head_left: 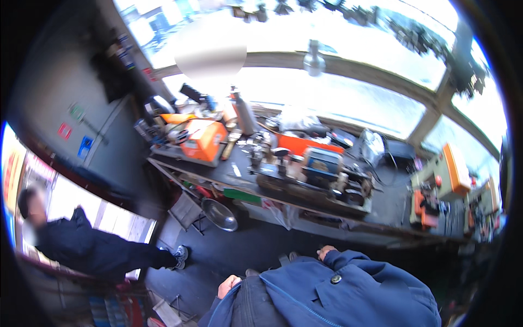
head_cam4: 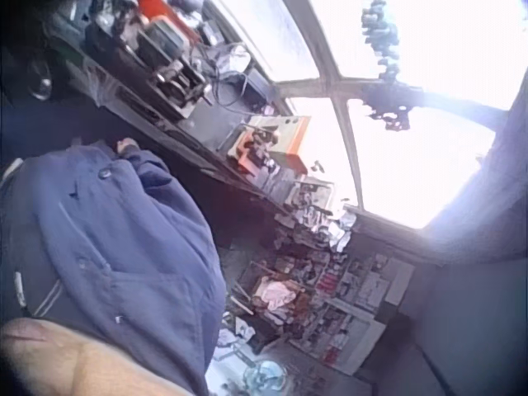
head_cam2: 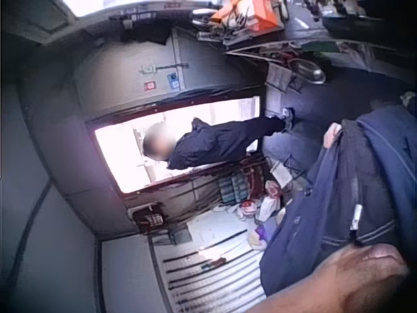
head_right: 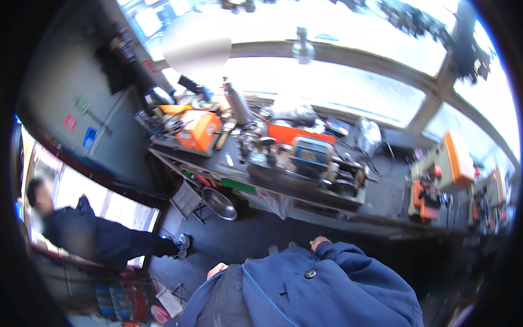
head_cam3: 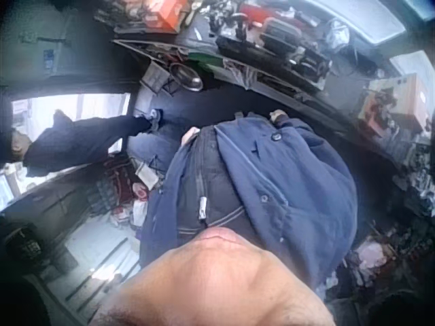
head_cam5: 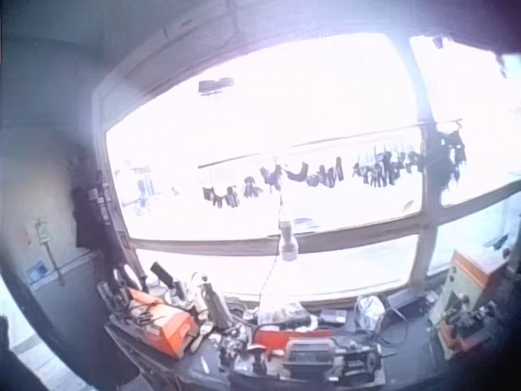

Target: The person secures a key in a key-cutting machine, grinds its profile against a rotating wheel, and repeatedly checks the cut by comparing it to the original key. After finishing, the person hands the duplicated key to a customer.

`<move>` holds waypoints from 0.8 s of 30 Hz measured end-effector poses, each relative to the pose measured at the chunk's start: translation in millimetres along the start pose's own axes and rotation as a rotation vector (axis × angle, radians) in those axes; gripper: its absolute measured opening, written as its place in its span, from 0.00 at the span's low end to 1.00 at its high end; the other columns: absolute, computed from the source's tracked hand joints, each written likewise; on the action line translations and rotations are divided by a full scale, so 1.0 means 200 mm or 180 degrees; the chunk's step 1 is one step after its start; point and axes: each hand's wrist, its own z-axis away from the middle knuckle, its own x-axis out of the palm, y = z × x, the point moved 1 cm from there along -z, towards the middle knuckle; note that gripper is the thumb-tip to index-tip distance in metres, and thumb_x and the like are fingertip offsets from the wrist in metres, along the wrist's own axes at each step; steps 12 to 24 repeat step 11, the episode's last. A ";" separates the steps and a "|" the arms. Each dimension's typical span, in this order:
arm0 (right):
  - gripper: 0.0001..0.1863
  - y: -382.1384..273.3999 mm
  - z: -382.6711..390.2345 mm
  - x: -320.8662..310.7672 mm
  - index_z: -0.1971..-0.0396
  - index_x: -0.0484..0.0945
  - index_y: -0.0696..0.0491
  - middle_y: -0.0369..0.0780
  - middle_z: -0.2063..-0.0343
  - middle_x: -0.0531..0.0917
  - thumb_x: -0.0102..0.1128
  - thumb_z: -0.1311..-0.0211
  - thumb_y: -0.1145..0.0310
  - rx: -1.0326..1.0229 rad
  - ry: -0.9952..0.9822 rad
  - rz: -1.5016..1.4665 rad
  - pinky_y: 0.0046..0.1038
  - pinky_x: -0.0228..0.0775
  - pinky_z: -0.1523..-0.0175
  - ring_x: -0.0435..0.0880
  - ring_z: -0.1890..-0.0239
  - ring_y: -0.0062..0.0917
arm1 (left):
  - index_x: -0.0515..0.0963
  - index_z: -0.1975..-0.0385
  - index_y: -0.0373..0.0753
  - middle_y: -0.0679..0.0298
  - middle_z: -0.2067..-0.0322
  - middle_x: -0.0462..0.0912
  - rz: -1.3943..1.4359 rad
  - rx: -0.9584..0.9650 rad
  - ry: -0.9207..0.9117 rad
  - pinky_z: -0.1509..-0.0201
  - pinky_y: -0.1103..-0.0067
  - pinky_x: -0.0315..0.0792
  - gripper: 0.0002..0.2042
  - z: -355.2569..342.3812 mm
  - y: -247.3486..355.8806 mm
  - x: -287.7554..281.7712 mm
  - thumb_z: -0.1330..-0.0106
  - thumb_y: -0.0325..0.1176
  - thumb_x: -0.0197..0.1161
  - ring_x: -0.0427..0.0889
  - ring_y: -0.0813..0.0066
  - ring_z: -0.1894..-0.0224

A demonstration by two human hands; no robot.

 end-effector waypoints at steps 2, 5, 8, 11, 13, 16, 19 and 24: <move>0.19 0.06 0.00 0.12 0.56 0.87 0.51 0.50 0.51 0.84 0.54 0.36 0.56 -0.0320 0.0115 0.0342 0.40 0.72 0.38 0.81 0.43 0.44 | 0.80 0.66 0.37 0.68 0.73 0.81 -0.0105 -0.0035 -0.0035 0.60 0.81 0.72 0.14 0.01 0.05 0.04 0.27 0.44 0.60 0.76 0.85 0.66; 0.17 0.13 0.15 0.22 0.57 0.88 0.48 0.47 0.50 0.85 0.56 0.41 0.60 -0.0084 0.0290 -0.0875 0.37 0.73 0.38 0.81 0.43 0.42 | 0.80 0.64 0.36 0.70 0.68 0.82 0.0302 -0.0316 -0.0402 0.55 0.85 0.71 0.09 -0.06 0.10 0.05 0.28 0.36 0.61 0.77 0.85 0.63; 0.16 0.14 0.27 0.30 0.59 0.88 0.45 0.44 0.55 0.87 0.61 0.49 0.64 0.0098 0.0603 -0.1601 0.34 0.75 0.40 0.84 0.46 0.38 | 0.80 0.65 0.35 0.71 0.70 0.81 0.0157 -0.0066 -0.0746 0.59 0.85 0.71 0.06 -0.17 0.11 0.03 0.32 0.31 0.66 0.75 0.87 0.66; 0.17 0.17 0.36 0.42 0.58 0.88 0.47 0.44 0.54 0.87 0.61 0.50 0.68 0.0311 0.0845 -0.1770 0.32 0.75 0.40 0.85 0.46 0.35 | 0.81 0.66 0.37 0.72 0.71 0.81 0.0087 -0.0080 -0.1122 0.61 0.86 0.70 0.06 -0.22 0.04 0.04 0.33 0.32 0.68 0.75 0.88 0.67; 0.17 0.17 0.36 0.42 0.58 0.88 0.47 0.44 0.54 0.87 0.61 0.50 0.68 0.0311 0.0845 -0.1770 0.32 0.75 0.40 0.85 0.46 0.35 | 0.81 0.66 0.37 0.72 0.71 0.81 0.0087 -0.0080 -0.1122 0.61 0.86 0.70 0.06 -0.22 0.04 0.04 0.33 0.32 0.68 0.75 0.88 0.67; 0.17 0.17 0.36 0.42 0.58 0.88 0.47 0.44 0.54 0.87 0.61 0.50 0.68 0.0311 0.0845 -0.1770 0.32 0.75 0.40 0.85 0.46 0.35 | 0.81 0.66 0.37 0.72 0.71 0.81 0.0087 -0.0080 -0.1122 0.61 0.86 0.70 0.06 -0.22 0.04 0.04 0.33 0.32 0.68 0.75 0.88 0.67; 0.17 0.17 0.36 0.42 0.58 0.88 0.47 0.44 0.54 0.87 0.61 0.50 0.68 0.0311 0.0845 -0.1770 0.32 0.75 0.40 0.85 0.46 0.35 | 0.81 0.66 0.37 0.72 0.71 0.81 0.0087 -0.0080 -0.1122 0.61 0.86 0.70 0.06 -0.22 0.04 0.04 0.33 0.32 0.68 0.75 0.88 0.67; 0.17 0.17 0.36 0.42 0.58 0.88 0.47 0.44 0.54 0.87 0.61 0.50 0.68 0.0311 0.0845 -0.1770 0.32 0.75 0.40 0.85 0.46 0.35 | 0.81 0.66 0.37 0.72 0.71 0.81 0.0087 -0.0080 -0.1122 0.61 0.86 0.70 0.06 -0.22 0.04 0.04 0.33 0.32 0.68 0.75 0.88 0.67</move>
